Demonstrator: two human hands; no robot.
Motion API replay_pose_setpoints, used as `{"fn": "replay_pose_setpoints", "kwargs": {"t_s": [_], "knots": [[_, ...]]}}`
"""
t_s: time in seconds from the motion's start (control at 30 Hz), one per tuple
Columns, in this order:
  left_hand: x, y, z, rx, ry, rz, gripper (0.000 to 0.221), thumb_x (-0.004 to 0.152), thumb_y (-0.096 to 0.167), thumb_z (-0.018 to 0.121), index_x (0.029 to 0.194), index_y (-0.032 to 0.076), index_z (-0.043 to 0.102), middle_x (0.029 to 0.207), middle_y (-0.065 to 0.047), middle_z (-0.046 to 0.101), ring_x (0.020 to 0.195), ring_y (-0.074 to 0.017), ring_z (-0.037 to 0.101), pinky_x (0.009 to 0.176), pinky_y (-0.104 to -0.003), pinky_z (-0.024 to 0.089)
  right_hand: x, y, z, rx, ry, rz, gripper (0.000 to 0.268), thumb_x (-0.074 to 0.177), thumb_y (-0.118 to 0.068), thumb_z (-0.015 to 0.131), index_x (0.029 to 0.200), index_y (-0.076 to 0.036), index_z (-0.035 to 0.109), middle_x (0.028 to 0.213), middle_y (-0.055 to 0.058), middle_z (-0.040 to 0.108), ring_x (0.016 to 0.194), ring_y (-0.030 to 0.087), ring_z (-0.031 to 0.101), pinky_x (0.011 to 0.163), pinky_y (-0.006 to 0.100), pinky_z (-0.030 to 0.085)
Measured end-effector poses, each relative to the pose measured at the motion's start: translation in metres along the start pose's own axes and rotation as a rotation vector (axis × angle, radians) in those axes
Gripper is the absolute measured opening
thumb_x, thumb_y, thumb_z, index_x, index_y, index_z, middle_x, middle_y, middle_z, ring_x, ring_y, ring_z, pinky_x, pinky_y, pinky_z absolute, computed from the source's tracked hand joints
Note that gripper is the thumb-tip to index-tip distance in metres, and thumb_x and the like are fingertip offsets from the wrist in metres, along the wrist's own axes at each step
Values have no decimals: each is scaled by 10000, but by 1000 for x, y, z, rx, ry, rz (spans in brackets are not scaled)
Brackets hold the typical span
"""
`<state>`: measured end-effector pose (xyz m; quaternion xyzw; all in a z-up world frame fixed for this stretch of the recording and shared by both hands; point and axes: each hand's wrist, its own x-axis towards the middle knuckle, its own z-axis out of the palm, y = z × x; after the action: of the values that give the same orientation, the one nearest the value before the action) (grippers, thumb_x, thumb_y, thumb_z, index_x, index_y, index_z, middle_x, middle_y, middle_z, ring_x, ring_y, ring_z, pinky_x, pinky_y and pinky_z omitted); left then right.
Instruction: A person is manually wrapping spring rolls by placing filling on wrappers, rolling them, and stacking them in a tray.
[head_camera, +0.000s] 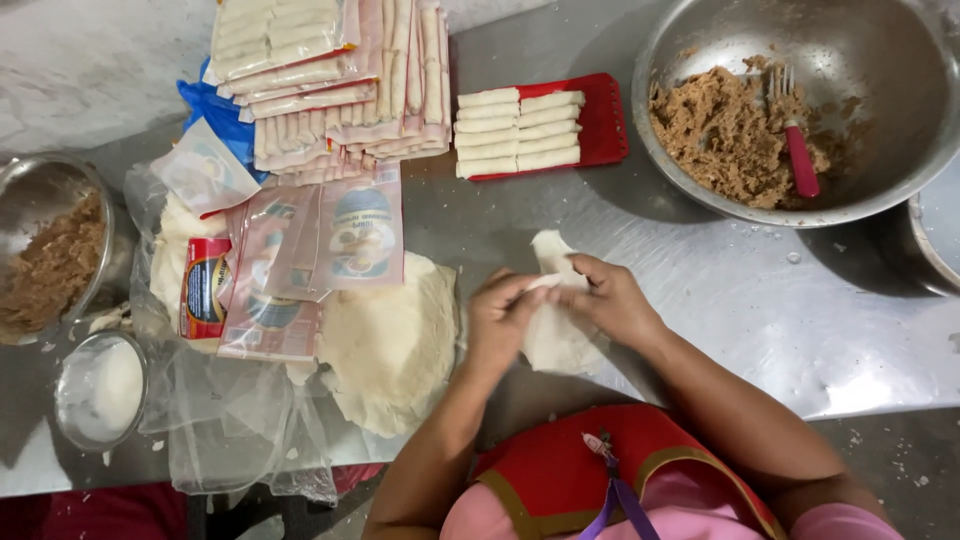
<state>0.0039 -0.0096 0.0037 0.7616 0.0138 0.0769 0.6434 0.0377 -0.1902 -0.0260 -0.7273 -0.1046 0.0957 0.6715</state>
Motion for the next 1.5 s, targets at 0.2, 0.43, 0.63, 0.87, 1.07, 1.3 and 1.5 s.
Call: {"fn": "replay_pose_setpoints", "kwargs": {"t_s": [0.2,0.43,0.63,0.87,1.07,1.3,1.5], "knots": [[10,-19,-13,-66,36,-201,350,927,248,754,1197,44,664,1092,-187,625,1076,-300,549,929,-436,484,10,23,-14,-43,102,-27,109,943,-81,735,1031,-22,760,929,140,694,891,244,653,883,429,517],[13,-37,19,-321,40,-324,102,918,193,769,913,93,754,731,5,669,698,-48,578,658,-198,501,0,-31,-1,165,216,153,152,1020,-217,656,975,-112,757,678,34,629,624,124,552,612,277,493],[19,-84,-14,-506,323,-333,84,866,161,802,871,95,752,689,-17,688,635,-92,687,604,-240,574,-15,-25,-38,92,336,219,129,1019,-108,621,952,-92,730,704,73,680,606,116,584,594,275,507],[17,-74,-42,-566,435,-343,88,859,152,796,865,98,726,713,-60,714,654,-148,732,625,-273,598,-24,3,-71,70,402,204,197,1096,-183,592,964,-89,705,757,72,679,625,114,590,608,268,520],[23,-74,-90,-639,564,-295,128,853,172,813,898,99,718,803,-111,748,759,-215,768,730,-349,623,-29,30,-108,66,444,242,245,1147,-265,541,1045,-93,682,821,103,687,668,149,644,658,273,547],[14,-120,-200,411,649,228,236,966,195,658,1132,34,707,1005,-165,738,927,-308,734,902,-394,603,-32,-61,-88,-64,384,430,249,1095,-272,574,1070,-76,725,809,156,679,712,246,646,703,422,551],[18,-53,-186,186,610,-36,378,1079,173,637,1422,71,516,1241,-139,598,1160,-252,591,1035,-452,470,-21,-56,-39,442,295,440,335,997,-238,607,1259,-50,694,928,184,722,791,278,713,755,458,608]]}}
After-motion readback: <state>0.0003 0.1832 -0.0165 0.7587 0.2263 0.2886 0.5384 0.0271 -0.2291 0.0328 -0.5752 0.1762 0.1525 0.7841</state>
